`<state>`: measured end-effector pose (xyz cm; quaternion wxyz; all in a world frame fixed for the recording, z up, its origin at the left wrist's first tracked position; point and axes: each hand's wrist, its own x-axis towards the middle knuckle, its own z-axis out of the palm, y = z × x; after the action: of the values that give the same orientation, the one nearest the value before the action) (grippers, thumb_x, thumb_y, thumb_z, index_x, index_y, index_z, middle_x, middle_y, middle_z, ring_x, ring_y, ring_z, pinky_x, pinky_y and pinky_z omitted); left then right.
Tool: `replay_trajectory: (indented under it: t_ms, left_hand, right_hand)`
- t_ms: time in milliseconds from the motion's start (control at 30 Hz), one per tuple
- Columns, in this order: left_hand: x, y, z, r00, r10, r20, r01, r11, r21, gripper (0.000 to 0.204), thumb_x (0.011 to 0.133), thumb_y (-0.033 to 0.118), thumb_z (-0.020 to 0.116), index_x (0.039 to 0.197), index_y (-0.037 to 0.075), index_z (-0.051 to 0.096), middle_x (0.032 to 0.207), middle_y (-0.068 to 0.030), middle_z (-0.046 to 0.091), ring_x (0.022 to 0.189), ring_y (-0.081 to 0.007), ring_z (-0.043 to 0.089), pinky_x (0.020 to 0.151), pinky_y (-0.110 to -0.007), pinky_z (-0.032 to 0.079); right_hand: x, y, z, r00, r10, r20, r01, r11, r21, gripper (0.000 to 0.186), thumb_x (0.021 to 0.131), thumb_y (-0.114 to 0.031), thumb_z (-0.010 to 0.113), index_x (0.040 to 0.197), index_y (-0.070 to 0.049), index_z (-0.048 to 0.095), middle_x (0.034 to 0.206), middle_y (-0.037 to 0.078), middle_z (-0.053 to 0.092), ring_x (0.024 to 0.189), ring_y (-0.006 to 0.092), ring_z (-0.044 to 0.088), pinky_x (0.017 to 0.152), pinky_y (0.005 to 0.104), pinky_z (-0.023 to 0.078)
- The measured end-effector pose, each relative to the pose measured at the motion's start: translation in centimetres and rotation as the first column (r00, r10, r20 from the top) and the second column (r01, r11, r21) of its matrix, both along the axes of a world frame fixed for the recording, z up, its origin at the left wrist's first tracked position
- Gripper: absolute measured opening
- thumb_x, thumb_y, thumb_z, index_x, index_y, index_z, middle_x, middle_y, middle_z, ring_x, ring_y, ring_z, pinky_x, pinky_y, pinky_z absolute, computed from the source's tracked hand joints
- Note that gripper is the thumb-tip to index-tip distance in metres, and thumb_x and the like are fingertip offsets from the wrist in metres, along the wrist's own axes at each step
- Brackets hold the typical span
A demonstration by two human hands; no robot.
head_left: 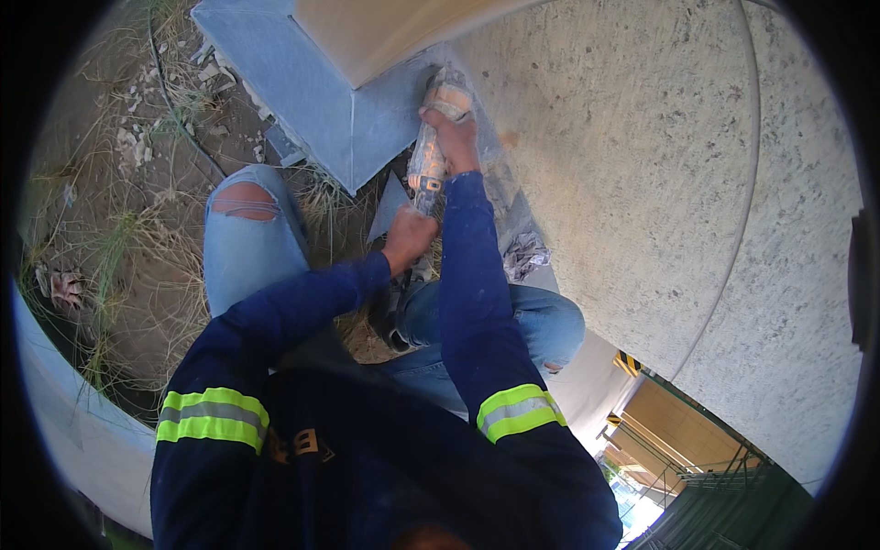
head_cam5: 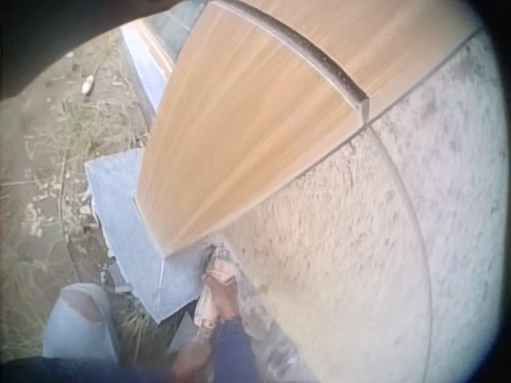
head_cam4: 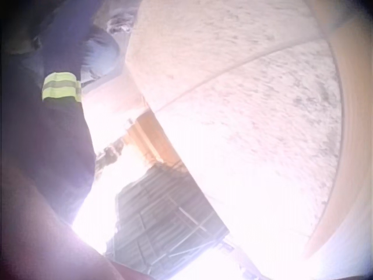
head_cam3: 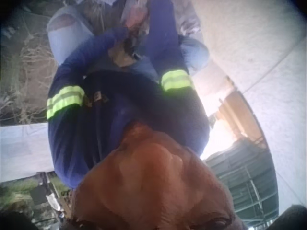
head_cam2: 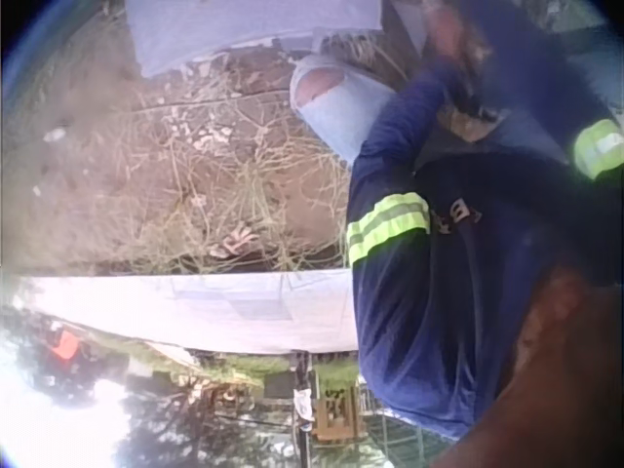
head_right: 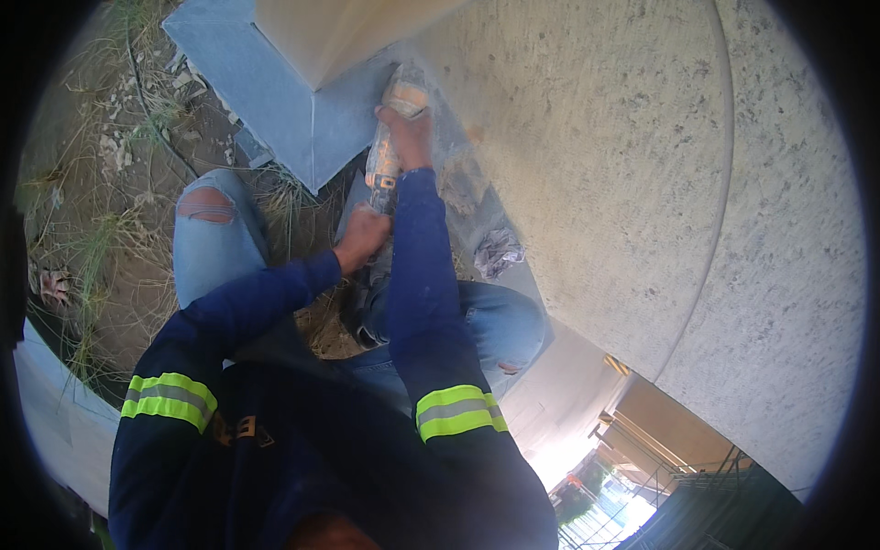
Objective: The person kneels on the ground and uses a handheld power grinder to abrade the surface of a concrete base at the corner of a structure. The person holds the tool with both hands and moves it along the edge where the concrete meets a vertical wall.
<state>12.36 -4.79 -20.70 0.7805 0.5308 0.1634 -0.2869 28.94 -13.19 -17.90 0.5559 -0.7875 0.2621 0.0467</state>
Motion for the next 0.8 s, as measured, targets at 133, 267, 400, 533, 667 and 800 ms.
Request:
replay_trajectory:
  t_ms: [133,267,400,533,667,800]
  left_hand:
    - [1.1,-0.2,0.6,0.997,-0.073,-0.004,0.074,0.994,0.078,0.010,0.082,0.004,0.060,0.082,-0.006,0.063,0.067,-0.0089,0.063,0.053,-0.0167,0.059,0.047,-0.039,0.044]
    - [0.6,1.1,4.1,0.988,0.018,-0.152,0.000,0.994,0.113,0.015,0.080,0.007,0.061,0.076,-0.007,0.063,0.064,-0.0154,0.064,0.051,-0.0243,0.061,0.051,-0.044,0.046]
    - [0.6,-0.2,-0.4,0.999,-0.003,0.034,0.000,0.997,0.078,0.018,0.078,0.009,0.063,0.077,-0.009,0.064,0.068,-0.0212,0.067,0.056,-0.0286,0.066,0.056,-0.047,0.049]
    - [2.0,0.4,1.4,0.990,-0.094,-0.108,0.109,0.984,0.143,0.015,0.079,0.007,0.062,0.076,-0.008,0.063,0.068,-0.0163,0.065,0.057,-0.0235,0.064,0.054,-0.045,0.048]
    - [-0.1,0.6,4.5,0.992,-0.006,-0.129,0.019,0.995,0.101,0.014,0.081,0.004,0.059,0.073,-0.007,0.061,0.062,-0.0085,0.058,0.051,-0.0176,0.056,0.046,-0.040,0.043]
    - [0.2,0.6,2.6,0.999,-0.045,-0.026,0.048,0.990,0.131,0.012,0.080,0.007,0.063,0.080,-0.005,0.064,0.065,-0.0121,0.064,0.055,-0.0237,0.060,0.054,-0.044,0.047]
  right_hand:
    - [0.5,-1.0,-0.7,1.000,0.004,-0.004,-0.004,0.999,-0.032,0.056,0.073,-0.013,0.088,0.123,0.003,0.066,0.106,0.013,0.073,0.090,0.0242,0.072,0.079,0.0382,0.058]
    - [-0.6,-1.1,-1.2,0.999,-0.035,0.014,0.035,0.999,-0.012,0.060,0.072,-0.015,0.088,0.123,0.007,0.065,0.108,0.016,0.073,0.089,0.0245,0.072,0.079,0.0391,0.058]
    - [1.0,0.3,-0.2,0.999,0.045,0.012,-0.044,0.999,-0.026,0.063,0.072,-0.016,0.088,0.125,0.008,0.062,0.110,0.018,0.072,0.091,0.0255,0.072,0.081,0.0391,0.058]
    - [0.8,-0.6,0.3,0.997,0.006,-0.082,-0.004,1.000,0.020,0.068,0.073,-0.018,0.087,0.128,0.009,0.059,0.113,0.019,0.070,0.097,0.0267,0.070,0.086,0.0381,0.056]
    - [-1.2,-1.7,-1.8,0.998,0.001,0.057,0.009,0.983,-0.181,0.062,0.073,-0.013,0.089,0.126,0.005,0.063,0.111,0.015,0.072,0.095,0.0253,0.072,0.083,0.0374,0.057]
    - [-0.4,-0.8,-0.9,0.998,0.023,0.056,-0.022,1.000,-0.014,0.060,0.073,-0.012,0.089,0.125,0.004,0.065,0.110,0.014,0.073,0.093,0.0243,0.072,0.082,0.0375,0.057]
